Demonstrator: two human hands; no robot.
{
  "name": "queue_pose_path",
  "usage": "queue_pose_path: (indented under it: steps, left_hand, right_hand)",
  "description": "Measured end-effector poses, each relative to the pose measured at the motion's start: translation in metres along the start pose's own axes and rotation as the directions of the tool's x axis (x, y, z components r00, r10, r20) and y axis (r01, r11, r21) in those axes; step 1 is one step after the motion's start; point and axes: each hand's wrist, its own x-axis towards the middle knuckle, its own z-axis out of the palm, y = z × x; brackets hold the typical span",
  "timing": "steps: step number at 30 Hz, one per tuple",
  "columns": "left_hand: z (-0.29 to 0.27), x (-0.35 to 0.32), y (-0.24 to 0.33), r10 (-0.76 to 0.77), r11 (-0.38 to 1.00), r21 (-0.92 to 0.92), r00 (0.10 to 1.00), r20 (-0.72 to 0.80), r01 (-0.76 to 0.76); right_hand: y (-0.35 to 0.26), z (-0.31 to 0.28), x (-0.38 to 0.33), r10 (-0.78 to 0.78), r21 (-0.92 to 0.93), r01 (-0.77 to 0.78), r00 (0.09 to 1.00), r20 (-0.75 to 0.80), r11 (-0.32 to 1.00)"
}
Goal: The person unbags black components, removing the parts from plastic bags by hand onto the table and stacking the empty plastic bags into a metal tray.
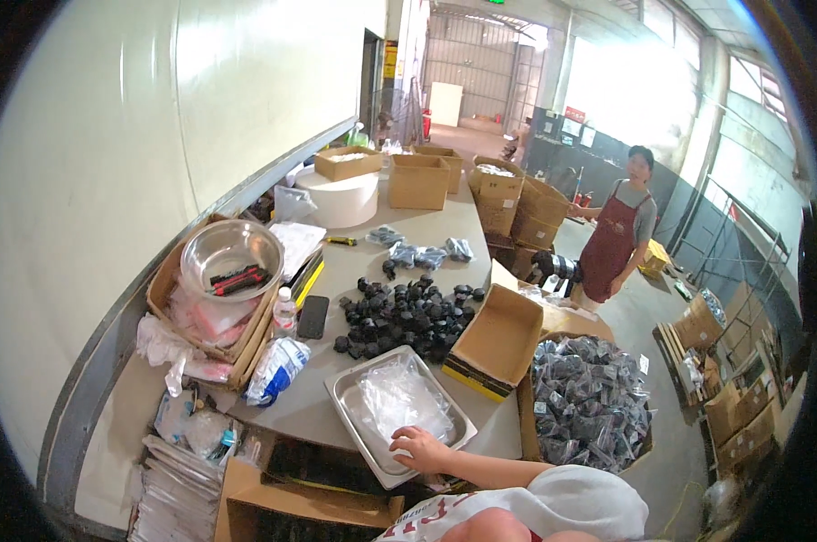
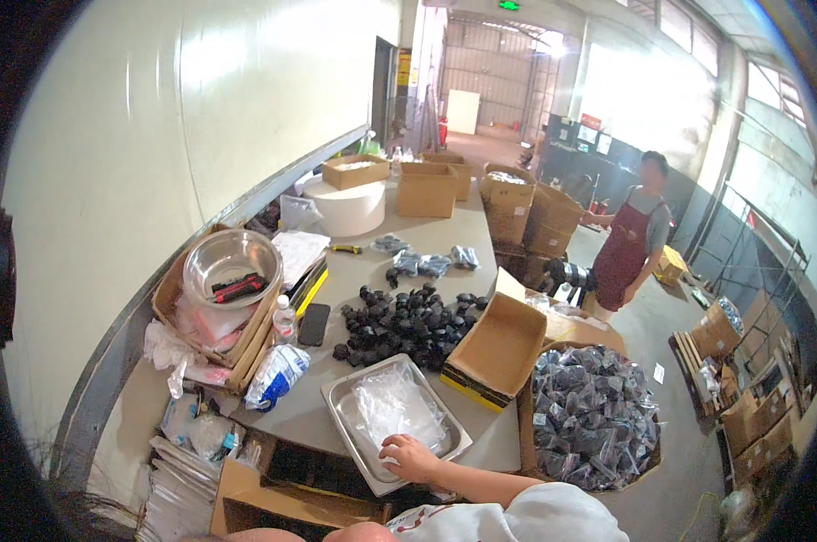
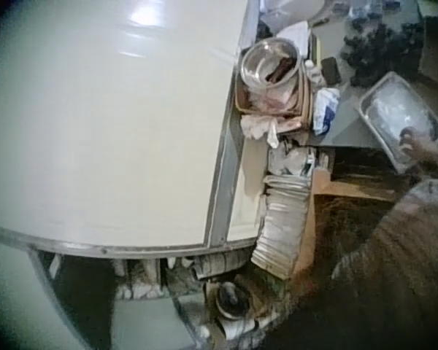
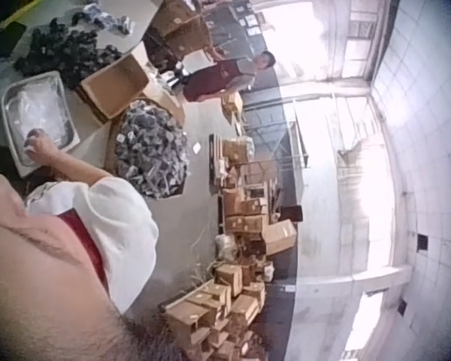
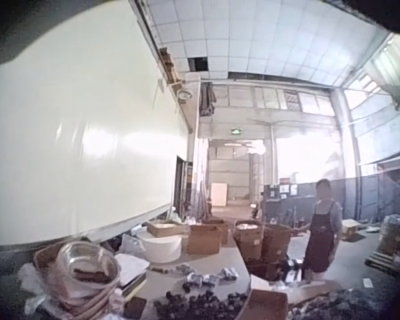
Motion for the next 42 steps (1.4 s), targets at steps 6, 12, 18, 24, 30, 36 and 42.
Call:
queue_pose_path:
  steps: [6, 12, 18, 24, 30, 36, 42]
  left_hand:
    - [-0.017, -0.049, 0.101, 0.243, 0.954, -0.148, 0.963, -0.12, -0.26]
    - [-0.024, -0.139, 0.191, 0.439, 0.815, -0.312, 0.872, -0.215, -0.487]
    - [0.04, -0.229, 0.253, 0.586, 0.683, -0.478, 0.805, -0.093, -0.552]
    - [0.14, -0.294, 0.252, 0.646, 0.66, -0.631, 0.737, 0.2, -0.408]
    - [0.219, -0.32, 0.249, 0.623, 0.723, -0.653, 0.622, 0.474, -0.226]
    - [0.265, -0.315, 0.255, 0.526, 0.85, -0.406, 0.538, 0.658, -0.335]
    - [0.313, -0.308, 0.247, 0.519, 0.844, -0.506, 0.513, 0.684, -0.179]
  right_hand:
    - [0.005, -0.003, -0.008, -0.046, 0.064, 0.048, 0.998, -0.035, 0.997]
    - [-0.005, -0.035, -0.011, -0.175, 0.117, 0.191, 0.975, -0.135, 0.975]
    - [-0.005, -0.052, -0.033, -0.302, 0.576, 0.227, 0.953, 0.036, 0.785]
    - [0.0, -0.036, -0.076, -0.318, 0.999, -0.032, 0.948, 0.025, -0.017]
    - [0.073, -0.118, -0.107, 0.096, 0.975, 0.22, 0.97, -0.221, 0.026]
    - [0.106, -0.16, -0.138, 0.199, 0.978, 0.036, 0.977, -0.077, 0.205]
    - [0.11, -0.164, -0.14, 0.467, 0.918, 0.051, 0.849, -0.247, 0.392]
